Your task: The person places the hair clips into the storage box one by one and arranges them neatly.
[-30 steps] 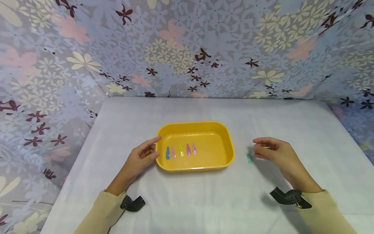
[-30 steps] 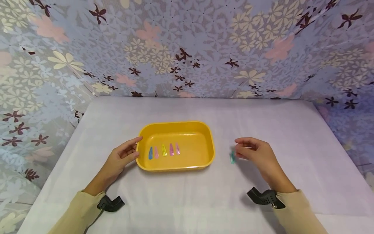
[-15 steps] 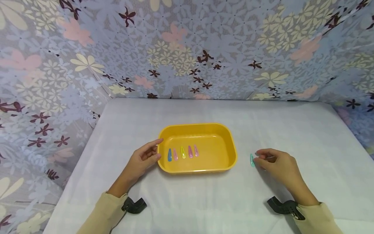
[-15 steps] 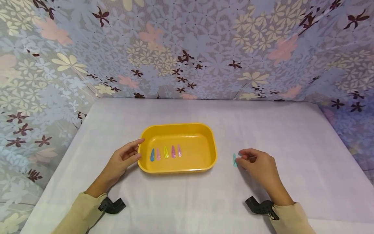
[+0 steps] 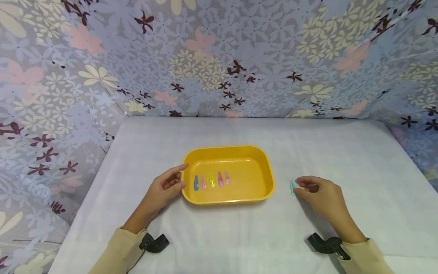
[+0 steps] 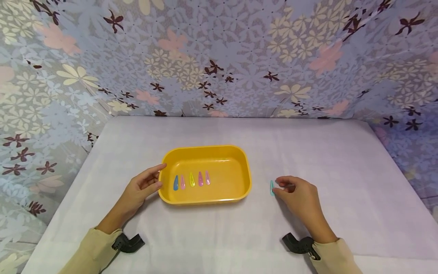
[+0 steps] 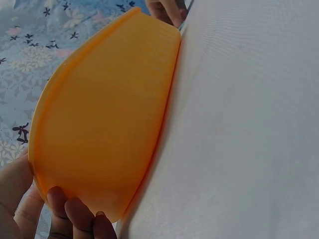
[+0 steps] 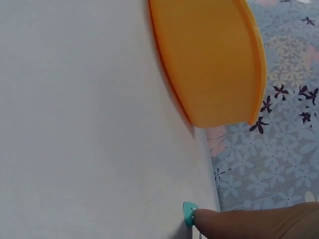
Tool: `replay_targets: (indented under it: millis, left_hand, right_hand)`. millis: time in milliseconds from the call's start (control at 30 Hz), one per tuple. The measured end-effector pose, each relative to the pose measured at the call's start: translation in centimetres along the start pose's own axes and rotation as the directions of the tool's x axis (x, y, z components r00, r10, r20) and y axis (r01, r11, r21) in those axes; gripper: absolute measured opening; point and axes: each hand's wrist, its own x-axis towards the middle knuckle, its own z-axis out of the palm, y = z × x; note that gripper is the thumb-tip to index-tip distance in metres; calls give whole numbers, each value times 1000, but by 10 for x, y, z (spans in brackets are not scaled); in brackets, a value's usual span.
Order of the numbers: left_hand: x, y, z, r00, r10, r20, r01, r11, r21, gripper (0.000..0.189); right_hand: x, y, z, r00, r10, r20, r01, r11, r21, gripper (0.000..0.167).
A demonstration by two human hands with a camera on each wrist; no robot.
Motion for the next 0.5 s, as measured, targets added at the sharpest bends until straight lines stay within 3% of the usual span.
replay_targets:
  millis: [300,500]
  left_hand:
    - [-2,-1,-1,1000,2,-2,-2,1000,20,52]
    - [-1,-2,0,1000,11,0,-11,999,36,52]
  right_hand:
    - [0,-10,4,998,-4,67,3,1000,22,23]
    - [-1,-15,5,998,0,61,-1,1000,26,22]
